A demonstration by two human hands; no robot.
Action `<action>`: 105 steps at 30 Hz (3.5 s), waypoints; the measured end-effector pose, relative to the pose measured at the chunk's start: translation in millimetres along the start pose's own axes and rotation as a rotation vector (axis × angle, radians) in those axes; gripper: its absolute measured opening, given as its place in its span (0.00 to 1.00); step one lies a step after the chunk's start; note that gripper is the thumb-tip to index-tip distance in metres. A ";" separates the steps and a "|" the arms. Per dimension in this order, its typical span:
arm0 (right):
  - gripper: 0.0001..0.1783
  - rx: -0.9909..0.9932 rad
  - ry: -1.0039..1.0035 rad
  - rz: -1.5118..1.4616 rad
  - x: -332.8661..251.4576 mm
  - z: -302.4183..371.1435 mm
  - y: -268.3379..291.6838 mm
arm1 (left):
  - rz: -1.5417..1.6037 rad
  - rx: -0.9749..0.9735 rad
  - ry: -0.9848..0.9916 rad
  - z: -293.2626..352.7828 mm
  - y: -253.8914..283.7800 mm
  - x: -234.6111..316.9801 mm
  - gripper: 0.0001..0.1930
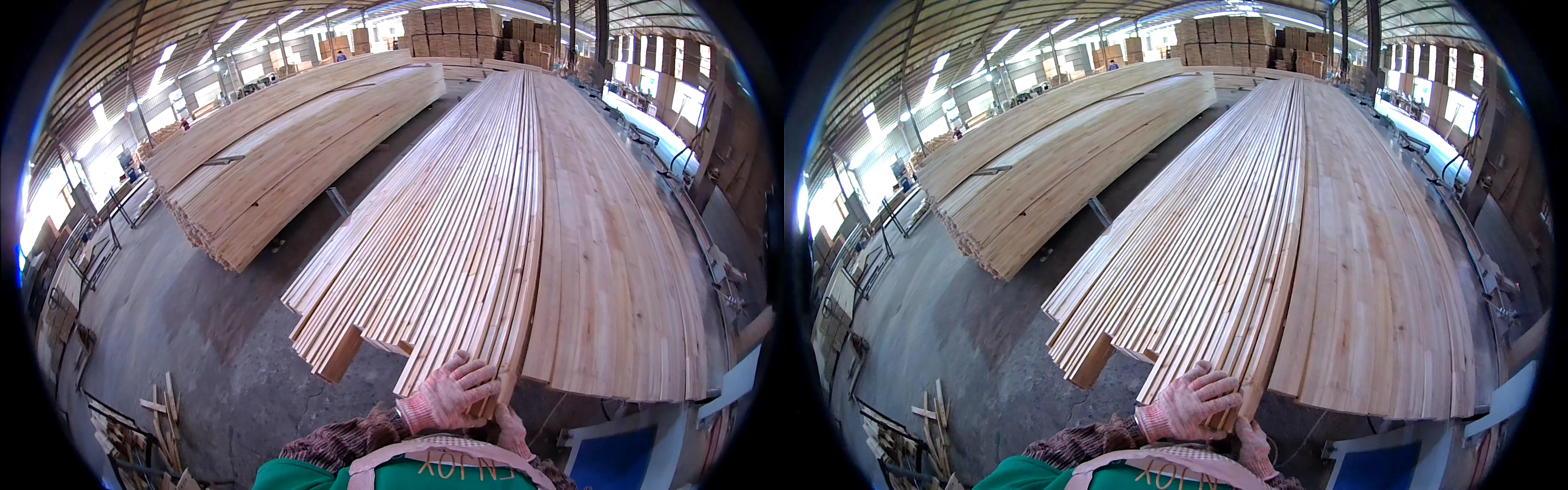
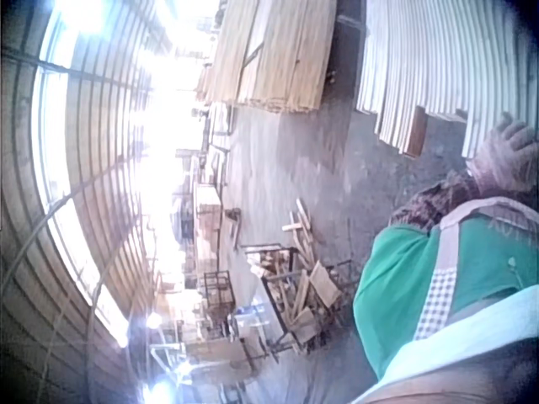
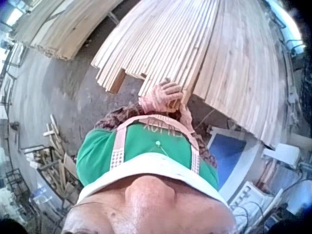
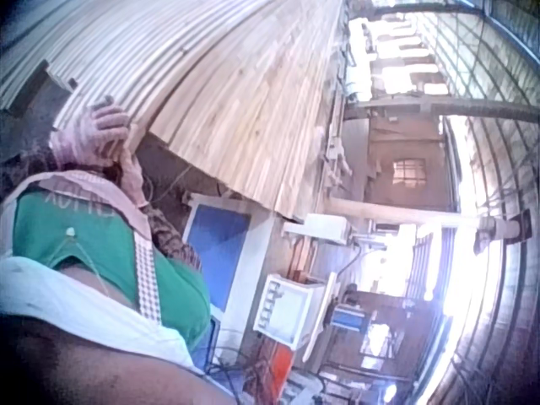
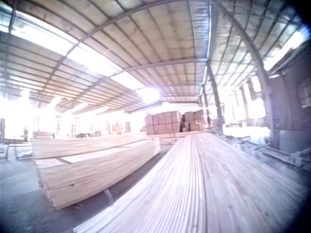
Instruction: The person picks up long wooden planks from a pile and places them onto a growing stack on a workbench. They handle the planks one at a time, aligning them with the existing stack throughout the clip.
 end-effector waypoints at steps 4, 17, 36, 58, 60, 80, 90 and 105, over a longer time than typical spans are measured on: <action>0.28 -0.025 0.019 -0.016 -1.5 0.9 -4.1 | 0.006 -0.031 0.007 -0.8 -0.3 -0.4 0.37; 0.28 0.014 -0.005 0.044 -1.3 0.5 -3.3 | -0.019 -0.043 -0.002 -4.3 2.2 1.9 0.34; 0.25 0.046 -0.002 0.012 -1.0 1.3 -4.1 | -0.007 -0.066 0.002 -7.8 1.5 1.3 0.32; 0.29 0.076 -0.016 0.081 -6.3 8.0 -11.4 | -0.031 -0.094 0.004 -7.9 1.7 2.3 0.33; 0.30 0.091 -0.027 0.103 -3.9 5.9 -8.8 | -0.034 -0.095 0.005 -7.9 1.1 1.9 0.33; 0.30 0.130 -0.035 0.223 -14.6 14.2 -13.2 | -0.014 -0.084 0.005 -8.7 3.1 2.8 0.33; 0.29 0.133 -0.034 0.184 -13.0 13.7 -13.8 | -0.024 -0.088 0.013 -7.5 1.4 1.7 0.34; 0.34 0.093 -0.044 0.120 -0.8 5.5 -3.9 | -0.018 -0.087 0.007 -9.1 2.7 2.5 0.33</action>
Point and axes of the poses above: each hand's wrist, its own z-axis away from the middle knuckle, its own y-axis out of the back of the hand, x = y × z, the point moved 5 cm from there along -z, towards the middle knuckle, and after that the axes turned 1 degree about y, right-handed, at the moved point
